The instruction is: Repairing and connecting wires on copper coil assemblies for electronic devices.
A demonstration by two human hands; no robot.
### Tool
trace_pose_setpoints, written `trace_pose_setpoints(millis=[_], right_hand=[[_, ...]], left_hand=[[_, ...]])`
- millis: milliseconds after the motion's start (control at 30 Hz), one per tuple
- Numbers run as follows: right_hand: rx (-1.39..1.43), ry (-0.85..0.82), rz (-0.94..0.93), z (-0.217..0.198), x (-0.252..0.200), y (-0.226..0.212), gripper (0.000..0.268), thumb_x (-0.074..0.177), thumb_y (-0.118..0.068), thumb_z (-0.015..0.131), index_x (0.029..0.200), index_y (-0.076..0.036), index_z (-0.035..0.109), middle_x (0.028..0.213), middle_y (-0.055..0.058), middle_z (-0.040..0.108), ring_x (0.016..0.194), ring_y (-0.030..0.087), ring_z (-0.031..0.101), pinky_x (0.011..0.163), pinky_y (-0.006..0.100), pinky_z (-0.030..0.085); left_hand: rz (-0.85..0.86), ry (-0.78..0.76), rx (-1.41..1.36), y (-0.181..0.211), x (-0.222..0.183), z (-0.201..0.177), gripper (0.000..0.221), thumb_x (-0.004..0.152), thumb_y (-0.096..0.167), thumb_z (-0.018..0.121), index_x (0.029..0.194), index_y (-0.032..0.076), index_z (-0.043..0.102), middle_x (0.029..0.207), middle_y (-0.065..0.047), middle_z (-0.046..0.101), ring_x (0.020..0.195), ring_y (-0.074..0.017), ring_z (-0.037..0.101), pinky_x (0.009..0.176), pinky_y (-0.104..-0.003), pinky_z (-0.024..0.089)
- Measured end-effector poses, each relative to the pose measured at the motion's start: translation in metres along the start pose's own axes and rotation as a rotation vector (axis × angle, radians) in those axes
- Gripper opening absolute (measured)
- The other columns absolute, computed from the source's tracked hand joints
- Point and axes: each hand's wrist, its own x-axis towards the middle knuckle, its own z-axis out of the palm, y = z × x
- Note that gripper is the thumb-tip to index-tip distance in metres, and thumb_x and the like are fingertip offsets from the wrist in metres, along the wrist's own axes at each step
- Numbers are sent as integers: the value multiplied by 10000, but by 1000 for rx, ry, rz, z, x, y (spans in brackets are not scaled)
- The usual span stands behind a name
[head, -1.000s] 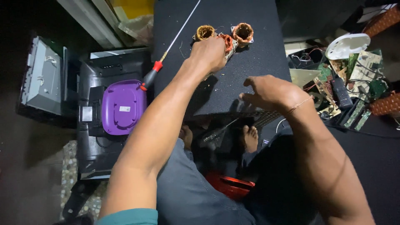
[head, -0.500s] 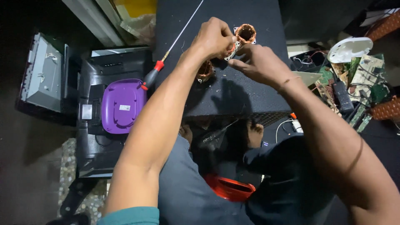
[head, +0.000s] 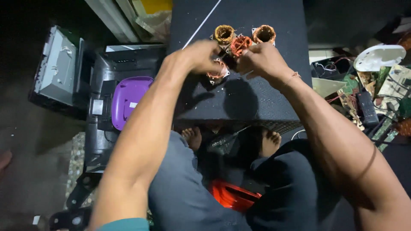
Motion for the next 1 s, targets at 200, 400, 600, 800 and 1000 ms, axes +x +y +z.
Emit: trace_pose_setpoints(millis=[200, 400, 600, 800, 1000], right_hand=[[89, 90, 12, -3, 5, -2, 259, 1057, -215, 495, 906, -70, 648, 884, 109, 769, 772, 186, 773, 663, 301, 643], [136, 73, -5, -1, 11, 2, 318, 1083, -218, 421, 863, -105, 620, 862, 101, 759, 832, 172, 770, 766, 324, 639], [535, 80, -7, -18, -2, 1, 250, 1044, -81, 371, 850, -131, 522, 802, 71, 676, 871, 254, 783, 963, 449, 690], [494, 314, 24, -53, 2, 29, 258, 1092, -166, 392, 873, -171, 529, 682, -31, 427, 635, 146, 514, 718, 376, 556], [217, 444, -25, -69, -5, 58, 263, 1145, -260, 452, 974, -121, 595, 673, -55, 340, 526, 73, 302, 465, 259, 250]], left_hand=[[9, -149, 110, -25, 14, 40, 1236, 671, 448, 972, 1602, 102, 235, 1553, -186, 385, 1436, -391, 399, 1172, -506, 351], [-63, -92, 89, 0, -13, 20, 916, 772, 324, 935, 1465, 83, 386, 1386, -178, 550, 1198, -382, 611, 980, -518, 517], [-158, -101, 63, -5, -24, 3, 577, 835, 503, 772, 1189, 113, 536, 1114, -139, 702, 886, -327, 676, 760, -481, 517], [-216, -217, -71, -12, -33, -5, 448, 920, 503, 737, 1023, 85, 611, 952, -53, 688, 726, -191, 600, 653, -332, 527], [-240, -180, 24, -14, -30, -8, 531, 870, 525, 780, 1147, 96, 631, 928, -74, 666, 775, -239, 591, 710, -375, 453]])
